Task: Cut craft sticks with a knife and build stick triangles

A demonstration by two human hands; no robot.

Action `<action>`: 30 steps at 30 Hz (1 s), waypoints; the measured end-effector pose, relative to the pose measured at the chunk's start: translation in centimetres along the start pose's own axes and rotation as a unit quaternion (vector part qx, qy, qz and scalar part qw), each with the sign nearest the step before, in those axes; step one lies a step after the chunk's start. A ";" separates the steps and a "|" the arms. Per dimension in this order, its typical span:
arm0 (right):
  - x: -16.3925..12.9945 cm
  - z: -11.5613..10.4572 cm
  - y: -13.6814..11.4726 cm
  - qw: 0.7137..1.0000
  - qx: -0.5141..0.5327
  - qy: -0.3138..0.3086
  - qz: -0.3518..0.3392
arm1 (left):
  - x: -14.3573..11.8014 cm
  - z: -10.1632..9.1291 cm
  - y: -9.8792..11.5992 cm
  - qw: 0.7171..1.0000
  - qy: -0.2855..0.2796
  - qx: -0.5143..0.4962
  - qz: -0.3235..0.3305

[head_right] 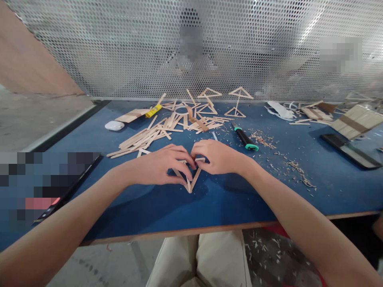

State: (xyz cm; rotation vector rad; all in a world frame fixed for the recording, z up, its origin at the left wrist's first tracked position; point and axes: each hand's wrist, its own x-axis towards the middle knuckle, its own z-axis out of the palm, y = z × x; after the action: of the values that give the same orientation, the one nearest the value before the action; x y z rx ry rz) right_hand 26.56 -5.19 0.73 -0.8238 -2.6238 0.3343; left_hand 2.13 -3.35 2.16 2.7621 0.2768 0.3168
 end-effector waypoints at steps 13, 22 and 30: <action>-0.2 -0.2 0.4 0.990 0.109 -0.089 0.008 | 0.3 0.2 0.6 0.999 -0.028 0.015 0.016; -0.3 0.1 0.3 0.989 0.110 -0.095 0.040 | 0.4 0.3 0.8 0.999 -0.029 0.026 0.015; -0.2 0.2 0.4 0.984 0.113 -0.120 0.068 | 0.4 0.3 0.7 0.999 -0.035 0.019 0.013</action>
State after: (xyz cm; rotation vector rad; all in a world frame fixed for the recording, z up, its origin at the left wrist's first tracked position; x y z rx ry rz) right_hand 26.83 -4.98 0.34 -0.9347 -2.6822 0.7995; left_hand 2.69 -4.02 2.24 2.8090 0.2320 0.2241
